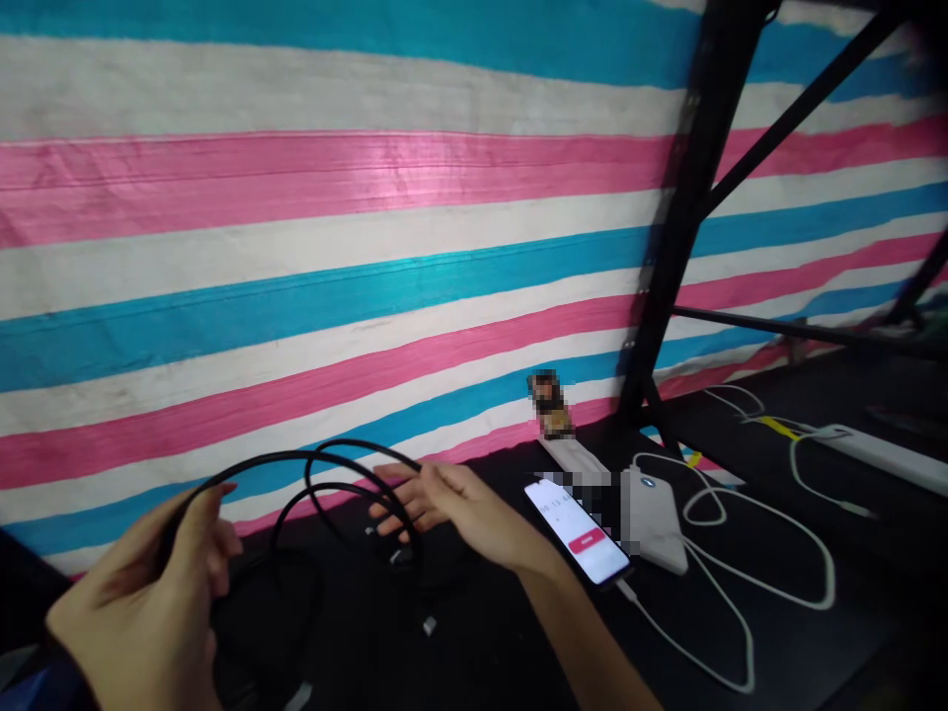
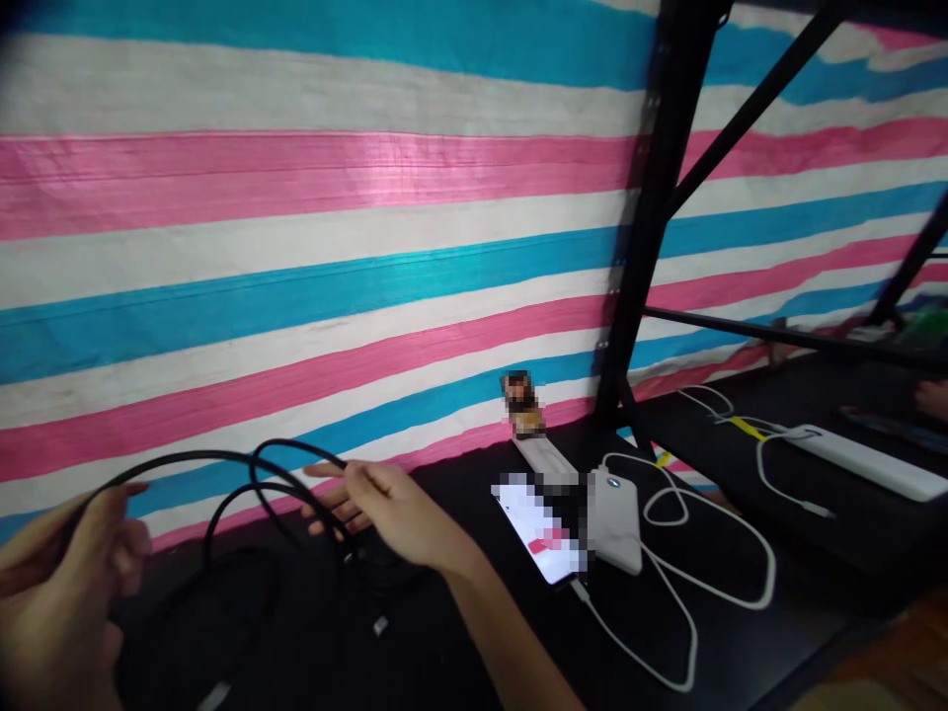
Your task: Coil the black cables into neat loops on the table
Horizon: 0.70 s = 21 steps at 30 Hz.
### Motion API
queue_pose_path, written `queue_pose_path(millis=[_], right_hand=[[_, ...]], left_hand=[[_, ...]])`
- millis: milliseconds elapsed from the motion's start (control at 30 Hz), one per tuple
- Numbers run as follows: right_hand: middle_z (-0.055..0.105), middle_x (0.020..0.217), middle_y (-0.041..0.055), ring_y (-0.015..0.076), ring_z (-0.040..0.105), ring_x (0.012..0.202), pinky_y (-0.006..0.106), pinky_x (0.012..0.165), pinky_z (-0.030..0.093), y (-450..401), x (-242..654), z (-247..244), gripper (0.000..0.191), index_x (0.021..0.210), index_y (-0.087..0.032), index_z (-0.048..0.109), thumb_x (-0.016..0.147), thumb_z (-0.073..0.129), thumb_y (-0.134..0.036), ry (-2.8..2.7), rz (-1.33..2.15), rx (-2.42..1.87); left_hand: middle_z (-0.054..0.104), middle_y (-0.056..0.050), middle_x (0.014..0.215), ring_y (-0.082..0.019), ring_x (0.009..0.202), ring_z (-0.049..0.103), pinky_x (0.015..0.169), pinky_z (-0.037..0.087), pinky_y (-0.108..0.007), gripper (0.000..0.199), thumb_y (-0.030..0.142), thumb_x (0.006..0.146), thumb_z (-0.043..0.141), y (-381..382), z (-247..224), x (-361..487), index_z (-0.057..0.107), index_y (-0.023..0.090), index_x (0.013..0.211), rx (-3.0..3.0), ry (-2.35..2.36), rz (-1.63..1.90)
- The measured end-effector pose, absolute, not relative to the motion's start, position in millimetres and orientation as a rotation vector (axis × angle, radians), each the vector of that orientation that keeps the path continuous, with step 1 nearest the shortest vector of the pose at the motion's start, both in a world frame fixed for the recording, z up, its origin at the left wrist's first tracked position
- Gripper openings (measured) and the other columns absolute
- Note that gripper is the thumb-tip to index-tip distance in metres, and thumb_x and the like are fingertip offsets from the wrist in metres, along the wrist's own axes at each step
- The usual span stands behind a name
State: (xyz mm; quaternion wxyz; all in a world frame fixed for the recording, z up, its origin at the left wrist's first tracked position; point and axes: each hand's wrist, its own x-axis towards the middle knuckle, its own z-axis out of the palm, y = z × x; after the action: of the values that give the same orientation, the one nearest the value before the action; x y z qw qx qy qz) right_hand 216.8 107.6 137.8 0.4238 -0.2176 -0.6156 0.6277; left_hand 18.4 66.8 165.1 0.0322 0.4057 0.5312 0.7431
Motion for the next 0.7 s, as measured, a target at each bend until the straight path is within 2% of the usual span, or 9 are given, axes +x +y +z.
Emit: queue_pose_path(millis=[67, 133, 200, 300, 400, 467, 533, 600, 700], right_hand=[[0.068, 0.081, 0.0066, 0.0109, 0.063, 0.06, 0.022, 0.056, 0.043, 105, 209, 137, 0.055, 0.121, -0.019, 0.058, 0.091, 0.032, -0.058, -1.524, 1.647, -0.508], [0.063, 0.07, 0.0023, 0.005, 0.049, 0.045, 0.019, 0.046, 0.032, 102, 210, 140, 0.055, 0.12, -0.019, 0.059, 0.091, 0.032, -0.057, -1.507, 1.648, -0.482], [0.057, 0.067, -0.0009, 0.0034, 0.039, 0.044, 0.02, 0.044, 0.027, 101, 218, 145, 0.046, 0.115, -0.019, 0.063, 0.087, 0.049, -0.053, -1.492, 1.535, -0.538], [0.055, 0.062, -0.0031, 0.0059, 0.042, 0.051, 0.02, 0.049, 0.031, 103, 236, 150, 0.034, 0.108, -0.019, 0.067, 0.079, 0.066, -0.036, -1.48, 1.288, -0.682], [0.051, 0.05, -0.0049, 0.0069, 0.045, 0.049, 0.02, 0.049, 0.032, 106, 251, 153, 0.028, 0.106, -0.018, 0.069, 0.083, 0.061, -0.031, -1.526, 1.165, -0.76], [0.047, 0.047, -0.006, 0.0061, 0.044, 0.043, 0.019, 0.044, 0.03, 105, 254, 154, 0.026, 0.101, -0.018, 0.071, 0.079, 0.064, -0.029, -1.569, 1.139, -0.821], [0.044, 0.046, -0.0066, 0.0058, 0.044, 0.039, 0.018, 0.039, 0.027, 100, 253, 155, 0.024, 0.094, -0.019, 0.074, 0.071, 0.07, -0.026, -1.63, 1.136, -0.878], [0.044, 0.046, -0.0064, 0.0054, 0.043, 0.037, 0.017, 0.036, 0.027, 92, 250, 157, 0.023, 0.089, -0.02, 0.076, 0.067, 0.073, -0.023, -1.695, 1.141, -0.883], [0.048, 0.048, -0.0047, 0.0048, 0.041, 0.037, 0.016, 0.034, 0.027, 86, 248, 158, 0.018, 0.085, -0.019, 0.076, 0.068, 0.072, -0.026, -1.665, 1.121, -0.841]], left_hand=[[0.046, 0.007, 0.049, -0.007, 0.043, 0.037, 0.041, 0.026, -0.023, 0.021, 0.036, 0.07, 0.07, 70, 165, 31, 0.069, 0.02, 0.083, 1.214, 1.619, 2.313], [0.046, 0.007, 0.051, -0.006, 0.044, 0.037, 0.041, 0.027, -0.022, 0.021, 0.038, 0.072, 0.069, 71, 162, 35, 0.07, 0.022, 0.085, 1.199, 1.644, 2.315], [0.046, 0.006, 0.051, -0.006, 0.043, 0.036, 0.04, 0.026, -0.021, 0.022, 0.041, 0.072, 0.068, 72, 157, 28, 0.07, 0.023, 0.084, 1.231, 1.675, 2.278], [0.054, 0.005, 0.053, -0.008, 0.043, 0.043, 0.04, 0.035, -0.019, 0.03, 0.05, 0.065, 0.07, 78, 145, 0, 0.068, 0.024, 0.078, 1.513, 1.699, 1.964], [0.068, -0.001, 0.089, -0.021, 0.075, 0.065, 0.064, 0.054, -0.03, 0.056, 0.054, 0.056, 0.075, 87, 135, -15, 0.061, 0.03, 0.105, 1.801, 1.651, 1.657], [0.056, -0.004, 0.127, -0.03, 0.11, 0.057, 0.089, 0.049, -0.046, 0.087, 0.055, 0.053, 0.076, 92, 133, -6, 0.041, 0.037, 0.13, 1.981, 1.589, 1.592], [0.035, -0.005, 0.146, -0.032, 0.129, 0.039, 0.102, 0.036, -0.054, 0.103, 0.055, 0.054, 0.076, 97, 133, 15, 0.022, 0.039, 0.14, 2.137, 1.511, 1.507], [0.031, -0.004, 0.149, -0.03, 0.133, 0.034, 0.103, 0.034, -0.052, 0.098, 0.052, 0.06, 0.073, 101, 135, 35, 0.02, 0.039, 0.142, 2.227, 1.436, 1.402], [0.06, -0.005, 0.123, -0.026, 0.113, 0.055, 0.092, 0.046, -0.039, 0.054, 0.045, 0.069, 0.067, 108, 134, 49, 0.056, 0.03, 0.12, 2.184, 1.427, 1.451]])
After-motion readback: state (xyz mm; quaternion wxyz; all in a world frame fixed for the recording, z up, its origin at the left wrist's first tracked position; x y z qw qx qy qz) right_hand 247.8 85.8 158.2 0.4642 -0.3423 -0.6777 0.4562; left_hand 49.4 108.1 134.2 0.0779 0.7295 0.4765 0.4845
